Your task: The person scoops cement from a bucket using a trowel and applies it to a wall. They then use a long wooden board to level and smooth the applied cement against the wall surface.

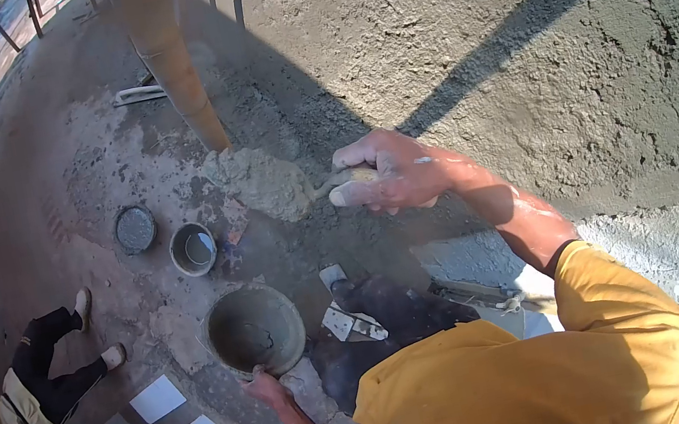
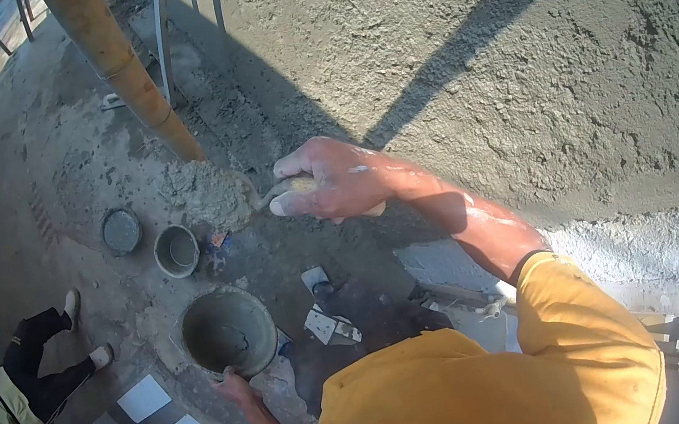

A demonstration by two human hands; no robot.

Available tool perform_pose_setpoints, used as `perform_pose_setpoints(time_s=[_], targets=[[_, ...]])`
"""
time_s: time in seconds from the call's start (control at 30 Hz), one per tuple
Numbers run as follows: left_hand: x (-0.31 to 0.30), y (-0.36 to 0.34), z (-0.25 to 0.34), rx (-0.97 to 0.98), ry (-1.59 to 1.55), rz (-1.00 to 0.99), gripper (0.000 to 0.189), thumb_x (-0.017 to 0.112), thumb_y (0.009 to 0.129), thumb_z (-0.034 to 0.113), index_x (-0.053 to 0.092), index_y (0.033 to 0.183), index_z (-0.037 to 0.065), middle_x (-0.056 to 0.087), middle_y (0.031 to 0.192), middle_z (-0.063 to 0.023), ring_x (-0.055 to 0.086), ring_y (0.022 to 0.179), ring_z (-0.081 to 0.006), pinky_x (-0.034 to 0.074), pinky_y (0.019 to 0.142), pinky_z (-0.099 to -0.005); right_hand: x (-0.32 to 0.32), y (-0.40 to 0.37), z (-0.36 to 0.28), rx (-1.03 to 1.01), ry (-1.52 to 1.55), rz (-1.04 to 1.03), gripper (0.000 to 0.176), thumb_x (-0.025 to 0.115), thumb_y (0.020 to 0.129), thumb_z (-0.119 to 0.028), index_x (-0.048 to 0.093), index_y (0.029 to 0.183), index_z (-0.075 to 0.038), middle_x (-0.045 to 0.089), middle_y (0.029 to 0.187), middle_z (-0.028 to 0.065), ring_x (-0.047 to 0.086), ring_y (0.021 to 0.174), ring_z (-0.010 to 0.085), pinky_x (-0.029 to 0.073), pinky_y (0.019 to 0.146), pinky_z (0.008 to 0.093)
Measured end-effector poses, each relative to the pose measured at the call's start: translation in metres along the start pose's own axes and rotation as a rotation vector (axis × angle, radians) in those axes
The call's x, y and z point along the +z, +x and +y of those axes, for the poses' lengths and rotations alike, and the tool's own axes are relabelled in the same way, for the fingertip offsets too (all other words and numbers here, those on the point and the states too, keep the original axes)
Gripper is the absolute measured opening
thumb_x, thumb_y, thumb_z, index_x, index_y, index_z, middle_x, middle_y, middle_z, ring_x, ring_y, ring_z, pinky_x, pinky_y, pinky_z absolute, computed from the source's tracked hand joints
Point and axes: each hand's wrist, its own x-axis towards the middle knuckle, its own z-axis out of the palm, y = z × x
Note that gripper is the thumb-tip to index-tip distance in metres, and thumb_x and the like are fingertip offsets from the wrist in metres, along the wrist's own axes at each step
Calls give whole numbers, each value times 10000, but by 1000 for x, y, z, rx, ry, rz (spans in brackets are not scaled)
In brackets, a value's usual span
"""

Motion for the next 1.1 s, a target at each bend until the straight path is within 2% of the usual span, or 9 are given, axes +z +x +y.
perform_pose_setpoints(time_s=[0.13, 0.23, 0.27, 0.37, 0.63, 0.77, 0.93, 1.03, 1.1], targets=[[-23, -33, 16, -2, -88, 132, 699, 579, 874, -103, 400, 1547, -163, 596, 1439, -282, 671, 1201, -333, 535, 1078, -435, -25, 40, 50, -77, 549, -295, 330, 694, 1054, -331, 713, 973, -12, 690, 714, 66, 636, 520, 126, 509, 464, 283], [-56, -26, -14, -8, -35, 156, 688, 577, 869, -110, 452, 1546, -121, 604, 1456, -242, 663, 1235, -313, 525, 1095, -423, -102, 90, 132, 241, 815, 240, 227, 734, 1012, -237, 691, 921, -33, 673, 669, 40, 585, 447, 119, 462, 377, 262], [-65, -25, -17, 28, 9, 156, 680, 580, 866, -112, 463, 1536, -125, 607, 1454, -239, 662, 1237, -308, 524, 1094, -419, -137, 89, 149, 99, 634, 608, 191, 752, 991, -221, 693, 946, -45, 682, 679, 27, 598, 459, 102, 469, 374, 247], [-44, -31, 0, 25, -72, 122, 620, 608, 850, -101, 517, 1462, -136, 640, 1393, -242, 668, 1202, -298, 528, 1044, -397, -171, -31, 38, -406, 450, 843, 268, 682, 1049, -287, 681, 1080, -21, 666, 733, 5, 559, 478, 55, 454, 395, 215], [18, -16, 56, 156, 203, -166, 537, 691, 843, 4, 569, 1336, -171, 675, 1305, -264, 657, 1172, -326, 502, 1050, -411, 70, -54, 25, 177, 75, 174, 262, 665, 997, -280, 701, 973, -22, 635, 715, 42, 551, 587, 119, 443, 553, 304], [16, -39, 133, 216, 9, -529, 559, 651, 848, -47, 592, 1398, -127, 733, 1274, -190, 693, 1133, -246, 528, 1017, -357, 191, -34, 74, 20, -288, -191, 269, 675, 846, -202, 697, 965, 38, 724, 833, 158, 735, 728, 288, 576, 666, 423], [1, -47, 173, 408, 16, -816, 578, 633, 829, -78, 624, 1406, -57, 748, 1201, -102, 706, 1054, -196, 562, 955, -340, 272, -1, 38, -418, -903, 454, 143, 709, 817, -143, 777, 864, -26, 770, 903, 231, 764, 827, 376, 580, 668, 463], [-20, -48, 190, 505, 76, -797, 568, 607, 836, -77, 649, 1402, -46, 752, 1230, -111, 702, 1096, -198, 538, 991, -334, 310, -16, 45, -460, -1016, 185, 96, 703, 822, -139, 760, 795, -68, 743, 830, 180, 735, 827, 367, 578, 708, 471], [-33, -48, 197, 564, 99, -789, 567, 593, 842, -76, 654, 1405, -49, 752, 1252, -123, 700, 1123, -204, 527, 1014, -336, 296, -30, 28, -521, -965, 363, 92, 703, 822, -132, 749, 772, -69, 724, 797, 161, 727, 809, 350, 576, 707, 463]])
